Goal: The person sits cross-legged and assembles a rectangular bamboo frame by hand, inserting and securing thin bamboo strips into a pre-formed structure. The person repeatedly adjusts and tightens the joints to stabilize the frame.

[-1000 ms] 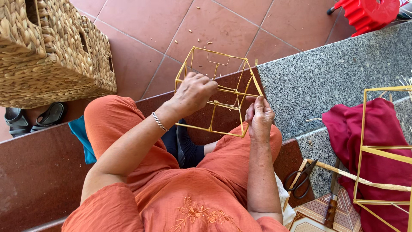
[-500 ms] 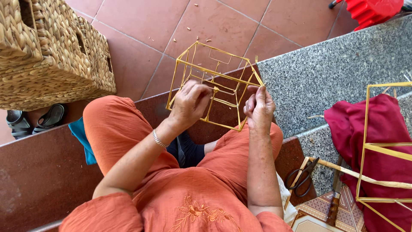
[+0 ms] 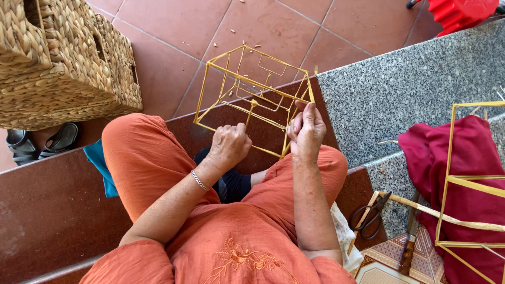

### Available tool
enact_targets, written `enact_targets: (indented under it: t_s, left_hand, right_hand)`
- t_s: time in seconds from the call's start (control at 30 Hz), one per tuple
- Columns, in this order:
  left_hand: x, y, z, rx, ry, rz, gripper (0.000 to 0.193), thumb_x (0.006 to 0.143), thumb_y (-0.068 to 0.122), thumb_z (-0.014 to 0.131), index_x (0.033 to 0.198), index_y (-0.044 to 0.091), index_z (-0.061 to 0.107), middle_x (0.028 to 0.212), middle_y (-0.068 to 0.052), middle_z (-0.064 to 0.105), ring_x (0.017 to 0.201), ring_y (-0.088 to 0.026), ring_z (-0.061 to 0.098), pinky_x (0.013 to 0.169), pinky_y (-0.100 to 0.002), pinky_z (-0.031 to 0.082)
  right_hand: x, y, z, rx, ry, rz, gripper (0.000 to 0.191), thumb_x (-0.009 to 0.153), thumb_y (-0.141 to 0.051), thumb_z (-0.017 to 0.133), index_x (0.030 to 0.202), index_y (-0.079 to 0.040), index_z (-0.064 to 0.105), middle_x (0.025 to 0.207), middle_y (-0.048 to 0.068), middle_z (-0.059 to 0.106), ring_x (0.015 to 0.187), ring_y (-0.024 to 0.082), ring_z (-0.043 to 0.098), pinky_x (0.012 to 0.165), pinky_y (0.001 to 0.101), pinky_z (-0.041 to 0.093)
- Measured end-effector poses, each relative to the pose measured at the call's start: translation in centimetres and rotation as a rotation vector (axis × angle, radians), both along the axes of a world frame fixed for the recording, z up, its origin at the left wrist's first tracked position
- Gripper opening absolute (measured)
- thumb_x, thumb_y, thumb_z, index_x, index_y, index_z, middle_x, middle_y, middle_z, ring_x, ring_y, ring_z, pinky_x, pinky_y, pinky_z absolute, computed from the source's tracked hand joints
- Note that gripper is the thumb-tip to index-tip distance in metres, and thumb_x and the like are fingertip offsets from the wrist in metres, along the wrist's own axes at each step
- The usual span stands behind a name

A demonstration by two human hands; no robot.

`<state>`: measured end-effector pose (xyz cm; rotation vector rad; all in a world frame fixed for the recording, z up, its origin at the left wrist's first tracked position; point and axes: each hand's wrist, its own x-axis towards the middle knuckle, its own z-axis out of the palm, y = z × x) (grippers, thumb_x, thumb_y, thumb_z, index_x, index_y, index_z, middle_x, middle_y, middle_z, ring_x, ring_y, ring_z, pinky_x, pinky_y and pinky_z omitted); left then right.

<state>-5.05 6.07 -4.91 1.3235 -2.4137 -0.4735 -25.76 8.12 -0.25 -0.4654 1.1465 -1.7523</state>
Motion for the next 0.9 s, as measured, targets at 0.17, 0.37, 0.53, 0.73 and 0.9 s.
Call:
enact_targets:
  t_s: [0.17,0.37,0.53,0.73,0.9]
  left_hand:
    - [0.8,-2.3,-1.0,-0.096,0.174,0.052,0.007,0.089,0.008,0.062,0.095,0.004,0.062,0.068,-0.013,0.068,0.068,-0.032,0.07,0.067,-0.047,0.053]
    - [2.0,-3.6,-1.6,0.034,0.378,0.122,0.008,0.096,0.005,0.058,0.102,0.003,0.061,0.077,-0.018,0.068,0.076,-0.038,0.069,0.072,-0.05,0.053]
    - [2.7,-3.6,-1.0,-0.05,0.447,0.144,0.01,0.095,0.001,0.057,0.103,0.004,0.062,0.083,-0.015,0.069,0.079,-0.036,0.069,0.073,-0.048,0.053]
    - [3.1,-2.8,0.9,-0.025,0.53,0.156,0.012,0.097,0.003,0.058,0.106,0.006,0.066,0.083,-0.009,0.068,0.074,-0.026,0.066,0.068,-0.039,0.053]
    - [3.6,-1.2,0.9,0.424,0.733,0.273,0.015,0.102,0.006,0.058,0.112,0.004,0.07,0.063,0.001,0.052,0.055,-0.007,0.046,0.05,-0.026,0.038]
  right_hand:
    - [0.8,-0.6,0.5,0.044,0.157,0.138,0.042,0.108,-0.037,0.049,0.121,0.0,0.065,0.077,0.005,0.07,0.058,0.01,0.062,0.054,0.0267,0.053]
    - [4.3,0.9,-1.0,0.08,0.621,0.288,0.036,0.112,-0.031,0.047,0.121,-0.002,0.066,0.097,0.009,0.08,0.092,0.018,0.075,0.086,0.0323,0.059]
    - [5.7,2.9,-0.7,0.017,0.991,0.263,0.03,0.109,-0.026,0.057,0.119,0.0,0.067,0.1,0.007,0.078,0.097,0.02,0.069,0.091,0.0332,0.053]
    - [5.0,3.8,3.1,-0.088,1.034,0.358,0.033,0.105,-0.028,0.063,0.124,-0.001,0.068,0.105,0.004,0.078,0.095,0.02,0.064,0.091,0.0328,0.05]
    - [4.7,4.1,4.8,-0.162,0.855,0.471,0.033,0.102,-0.023,0.067,0.126,-0.001,0.066,0.105,0.004,0.073,0.082,0.009,0.064,0.075,0.0245,0.053]
